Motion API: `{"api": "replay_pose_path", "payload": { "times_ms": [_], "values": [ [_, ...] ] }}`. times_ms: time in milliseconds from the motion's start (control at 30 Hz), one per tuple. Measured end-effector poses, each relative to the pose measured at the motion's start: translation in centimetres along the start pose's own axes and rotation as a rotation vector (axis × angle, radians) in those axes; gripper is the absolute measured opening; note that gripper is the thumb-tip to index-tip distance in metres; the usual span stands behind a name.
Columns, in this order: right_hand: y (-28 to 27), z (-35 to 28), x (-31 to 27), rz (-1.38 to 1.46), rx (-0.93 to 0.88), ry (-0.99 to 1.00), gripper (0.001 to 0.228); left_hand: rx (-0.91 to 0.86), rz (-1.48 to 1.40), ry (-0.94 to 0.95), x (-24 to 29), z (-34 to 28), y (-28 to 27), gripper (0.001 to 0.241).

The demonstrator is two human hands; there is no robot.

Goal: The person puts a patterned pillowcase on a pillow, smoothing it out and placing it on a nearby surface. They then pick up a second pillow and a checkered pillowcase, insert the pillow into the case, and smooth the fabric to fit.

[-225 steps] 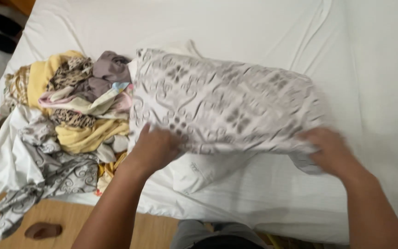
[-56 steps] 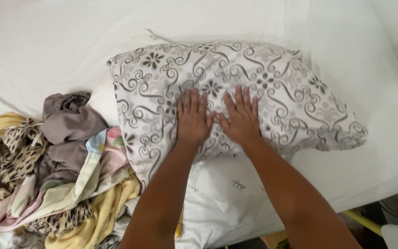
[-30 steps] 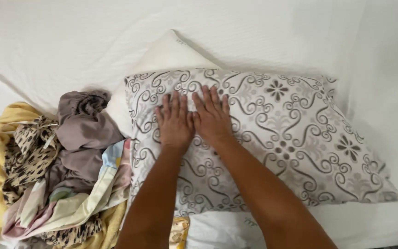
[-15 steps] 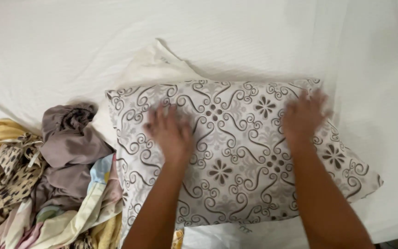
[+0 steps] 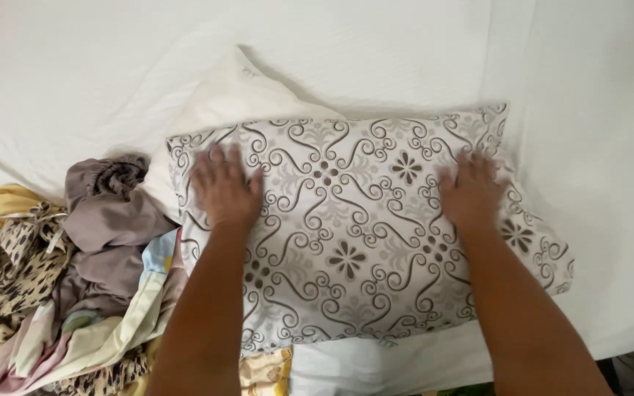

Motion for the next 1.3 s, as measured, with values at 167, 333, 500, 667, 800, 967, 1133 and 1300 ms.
{"api": "replay_pose_path", "payload": {
  "times_ms": [167, 333, 500, 667, 800, 967, 1133, 1300],
  "values": [
    [-1.5, -3.8, 5.2, 0.06, -0.177, 0.414, 0.07, 0.012, -0.227, -0.36, -2.5, -4.0, 0.6, 0.071],
    [3.3, -9.4, -4.8, -0.02, 0.27, -0.024, 0.051, 0.152, -0.09, -0.003, 11.3, -10.7, 2.0, 0.066],
    [7.9, -14.7, -3.1, 0.14, 0.225, -0.402, 0.068, -0.013, -0.141, 0.311, 9.7, -14.5, 7.9, 0.068],
    [9.6, -14.8, 10.2, -0.017, 0.247, -0.024, 0.074, 0.136, 0.042, 0.057, -1.5, -15.6, 8.8, 0.083],
    [8.2, -19.1, 14.7, 0.165, 0.049, 0.324, 0.077, 0.124, -0.275, -0.321, -3.0, -19.2, 6.3, 0.113],
    [9.6, -23.4, 8.9, 0.214, 0.269, 0.131, 0.089, 0.257, -0.751, -0.577, -3.9, -20.5, 10.7, 0.115],
    [3.2, -26.3, -7.1, 0.453, 0.231, -0.357, 0.089, 0.4, -1.2, -0.291, -1.9, -20.3, 7.9, 0.087],
    [-12.2, -28.0, -20.4, 0.524, -0.089, -0.471, 0.106, 0.662, -1.083, -0.044, 7.8, -23.9, 2.2, 0.077]
  ]
}}
Point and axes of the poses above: each hand's wrist, its own z-axis towards the middle knuckle, its own y-axis out of the palm, x = y × z, the point moved 1 cm from there along z, towards the middle knuckle, and after that the axes turned 5 degrees about -x, right-handed, at the moved point
